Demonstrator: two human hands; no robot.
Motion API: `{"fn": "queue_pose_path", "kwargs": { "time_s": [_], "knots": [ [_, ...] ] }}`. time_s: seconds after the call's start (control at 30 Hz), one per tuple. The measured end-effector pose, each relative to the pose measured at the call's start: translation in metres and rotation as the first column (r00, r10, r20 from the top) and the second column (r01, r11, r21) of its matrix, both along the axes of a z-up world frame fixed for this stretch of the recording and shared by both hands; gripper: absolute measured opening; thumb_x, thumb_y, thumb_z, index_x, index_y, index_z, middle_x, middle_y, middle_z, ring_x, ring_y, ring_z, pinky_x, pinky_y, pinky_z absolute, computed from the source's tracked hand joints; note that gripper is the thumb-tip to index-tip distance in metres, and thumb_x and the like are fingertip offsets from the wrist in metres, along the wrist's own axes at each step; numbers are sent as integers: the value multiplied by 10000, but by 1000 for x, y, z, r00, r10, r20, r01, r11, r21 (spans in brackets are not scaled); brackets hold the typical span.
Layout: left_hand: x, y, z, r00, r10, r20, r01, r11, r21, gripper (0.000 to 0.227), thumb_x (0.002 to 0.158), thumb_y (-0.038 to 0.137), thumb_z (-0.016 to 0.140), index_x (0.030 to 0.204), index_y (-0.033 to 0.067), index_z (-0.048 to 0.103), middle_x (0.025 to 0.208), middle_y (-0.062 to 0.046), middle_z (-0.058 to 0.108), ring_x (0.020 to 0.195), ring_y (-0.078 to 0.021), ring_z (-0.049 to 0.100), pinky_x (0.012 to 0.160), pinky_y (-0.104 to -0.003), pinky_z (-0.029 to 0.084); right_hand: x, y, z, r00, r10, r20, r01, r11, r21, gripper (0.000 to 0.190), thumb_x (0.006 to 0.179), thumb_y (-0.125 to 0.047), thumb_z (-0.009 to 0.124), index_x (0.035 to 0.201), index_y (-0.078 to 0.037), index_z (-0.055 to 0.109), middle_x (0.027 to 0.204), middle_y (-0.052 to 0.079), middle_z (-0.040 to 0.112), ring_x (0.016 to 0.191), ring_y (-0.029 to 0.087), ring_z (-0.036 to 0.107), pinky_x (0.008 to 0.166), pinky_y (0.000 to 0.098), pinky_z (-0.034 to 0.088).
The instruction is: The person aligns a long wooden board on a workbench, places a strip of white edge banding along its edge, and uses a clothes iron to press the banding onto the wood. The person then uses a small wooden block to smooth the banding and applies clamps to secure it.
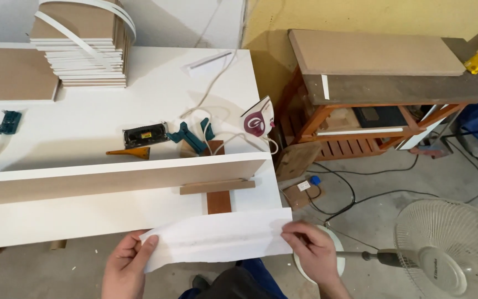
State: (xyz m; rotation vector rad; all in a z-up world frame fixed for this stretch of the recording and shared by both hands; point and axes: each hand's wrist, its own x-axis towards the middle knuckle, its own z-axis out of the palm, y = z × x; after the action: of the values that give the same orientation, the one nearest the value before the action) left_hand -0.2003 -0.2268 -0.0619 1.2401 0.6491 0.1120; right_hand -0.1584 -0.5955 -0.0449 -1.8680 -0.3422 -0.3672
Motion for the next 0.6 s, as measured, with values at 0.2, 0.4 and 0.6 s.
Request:
{"fn": "queue_pose_path", "kwargs": {
  "time_s": [0.2,0.4,0.6],
  "knots": [
    [57,4,14,964,-263,-33,212,689,693,240,928,269,708,1054,119,847,829,39,735,747,-89,619,745,-222,478,59,-4,1,850,-164,-501,-12,944,-329,289,889,-263,730,1168,-226,796,1006,-55,800,704,56,642,597,176,537],
    [165,7,22,964,-261,47,76,440,895,290,942,140,760,1205,16,763,932,-196,754,878,-351,714,789,-441,586,161,19,16,944,-141,-299,115,988,-104,220,850,-199,855,1066,-240,846,752,67,679,719,147,606,702,316,546],
    [187,14,-5,968,-246,-38,116,311,943,335,929,166,764,1239,40,755,917,-128,771,931,-295,669,838,-397,578,193,27,-12,927,-15,-375,-30,993,-113,209,879,-203,798,1084,-204,837,806,117,722,804,215,661,763,392,558]
  ]
}}
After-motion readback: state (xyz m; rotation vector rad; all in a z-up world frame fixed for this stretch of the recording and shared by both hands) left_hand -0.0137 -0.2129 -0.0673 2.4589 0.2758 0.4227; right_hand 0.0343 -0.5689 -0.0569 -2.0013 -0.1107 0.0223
